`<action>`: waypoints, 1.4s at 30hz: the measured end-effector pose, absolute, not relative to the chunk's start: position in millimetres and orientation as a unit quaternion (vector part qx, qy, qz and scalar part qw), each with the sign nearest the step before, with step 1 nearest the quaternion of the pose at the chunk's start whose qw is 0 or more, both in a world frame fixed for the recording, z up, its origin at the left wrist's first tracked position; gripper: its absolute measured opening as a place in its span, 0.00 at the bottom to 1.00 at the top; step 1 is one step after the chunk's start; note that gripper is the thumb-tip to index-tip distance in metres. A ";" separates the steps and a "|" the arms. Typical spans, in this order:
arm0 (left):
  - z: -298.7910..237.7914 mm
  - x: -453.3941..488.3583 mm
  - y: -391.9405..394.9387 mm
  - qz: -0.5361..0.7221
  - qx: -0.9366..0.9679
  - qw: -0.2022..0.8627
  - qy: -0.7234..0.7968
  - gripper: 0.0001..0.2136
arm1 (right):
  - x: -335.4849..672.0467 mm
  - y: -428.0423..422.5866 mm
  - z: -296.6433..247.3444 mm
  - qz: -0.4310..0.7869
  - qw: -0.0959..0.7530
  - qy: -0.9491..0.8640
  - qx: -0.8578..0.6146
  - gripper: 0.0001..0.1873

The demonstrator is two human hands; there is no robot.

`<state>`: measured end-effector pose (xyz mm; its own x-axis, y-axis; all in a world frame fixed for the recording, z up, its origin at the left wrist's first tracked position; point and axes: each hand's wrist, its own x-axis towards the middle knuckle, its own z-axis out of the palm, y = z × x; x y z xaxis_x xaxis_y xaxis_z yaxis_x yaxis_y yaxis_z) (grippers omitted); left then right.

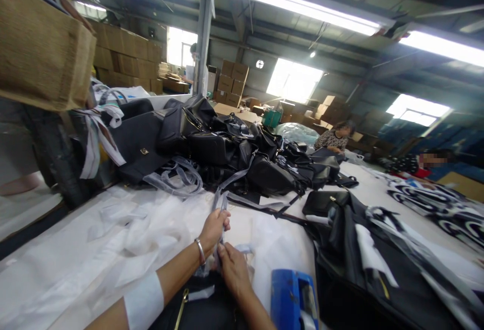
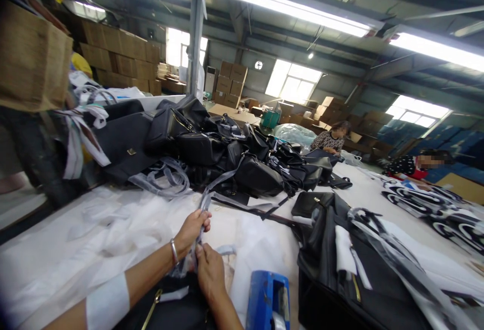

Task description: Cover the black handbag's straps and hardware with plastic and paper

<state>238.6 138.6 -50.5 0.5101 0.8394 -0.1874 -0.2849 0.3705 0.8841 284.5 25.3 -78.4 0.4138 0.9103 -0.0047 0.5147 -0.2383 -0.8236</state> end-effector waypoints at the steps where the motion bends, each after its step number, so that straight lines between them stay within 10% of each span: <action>1: -53.2 239.3 136.8 0.375 0.429 0.750 0.336 0.11 | 284.0 25.0 -78.2 0.252 0.389 -0.480 -0.745 0.19; 29: -55.2 227.8 143.8 0.348 0.468 0.760 0.286 0.12 | 311.7 4.4 -77.9 0.252 0.215 -0.533 -0.779 0.06; 42: -56.6 225.7 125.1 0.333 0.366 0.811 0.313 0.11 | 318.0 28.8 -76.8 0.249 0.331 -0.484 -0.771 0.11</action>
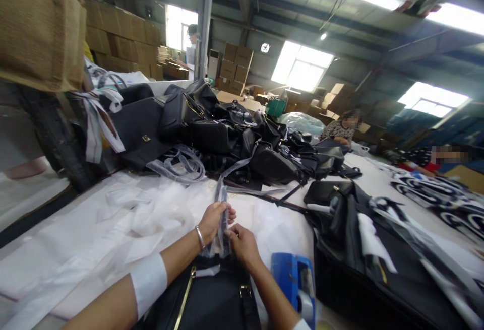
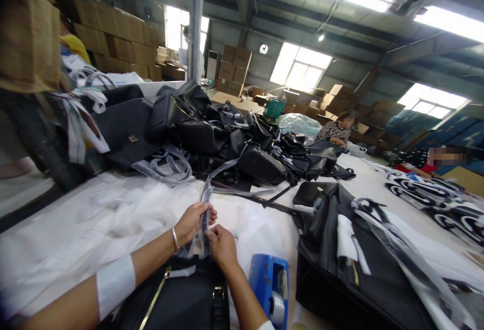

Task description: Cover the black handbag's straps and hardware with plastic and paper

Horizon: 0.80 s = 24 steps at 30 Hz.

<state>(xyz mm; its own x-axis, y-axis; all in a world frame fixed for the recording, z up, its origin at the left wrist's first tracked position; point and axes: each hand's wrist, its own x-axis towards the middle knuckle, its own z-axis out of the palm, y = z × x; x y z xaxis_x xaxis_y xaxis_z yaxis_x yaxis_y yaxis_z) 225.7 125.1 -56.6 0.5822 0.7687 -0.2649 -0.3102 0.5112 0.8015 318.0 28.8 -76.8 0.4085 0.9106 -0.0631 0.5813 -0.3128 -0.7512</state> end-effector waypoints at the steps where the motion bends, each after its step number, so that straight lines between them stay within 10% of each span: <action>1: -56.5 225.8 126.1 0.334 0.360 0.811 0.317 0.11 | 317.9 27.6 -78.6 0.252 0.331 -0.482 -0.771 0.10; 24: -46.0 239.9 154.0 0.337 0.339 0.821 0.312 0.07 | 327.1 11.4 -85.3 0.314 0.313 -0.485 -0.754 0.11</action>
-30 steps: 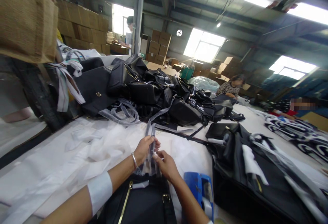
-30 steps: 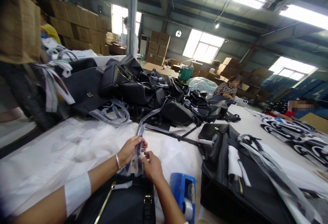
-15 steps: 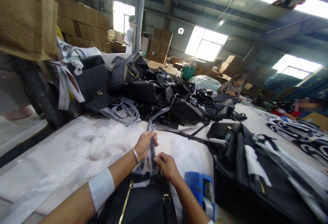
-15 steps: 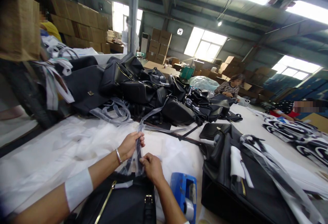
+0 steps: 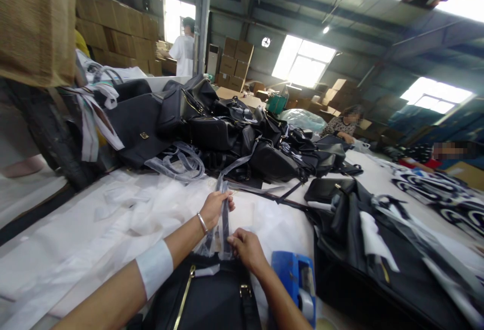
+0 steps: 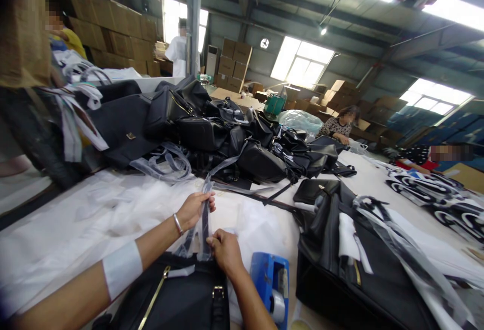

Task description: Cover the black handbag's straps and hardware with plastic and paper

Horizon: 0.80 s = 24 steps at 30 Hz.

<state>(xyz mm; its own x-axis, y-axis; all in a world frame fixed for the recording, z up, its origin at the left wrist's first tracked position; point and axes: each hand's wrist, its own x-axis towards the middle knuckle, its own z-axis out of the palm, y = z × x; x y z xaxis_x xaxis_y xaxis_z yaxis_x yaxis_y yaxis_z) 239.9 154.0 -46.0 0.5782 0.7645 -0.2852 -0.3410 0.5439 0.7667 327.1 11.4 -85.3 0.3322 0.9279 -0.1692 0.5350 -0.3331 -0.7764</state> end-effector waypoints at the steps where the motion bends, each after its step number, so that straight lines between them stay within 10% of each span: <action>1: -48.5 240.4 153.2 0.332 0.343 0.819 0.318 0.07 | 326.4 9.7 -85.2 0.307 0.303 -0.492 -0.756 0.11; 24: -70.3 -8.8 -14.1 0.282 0.631 0.527 0.495 0.22 | 324.2 7.9 -81.2 0.164 0.087 -0.579 -0.794 0.10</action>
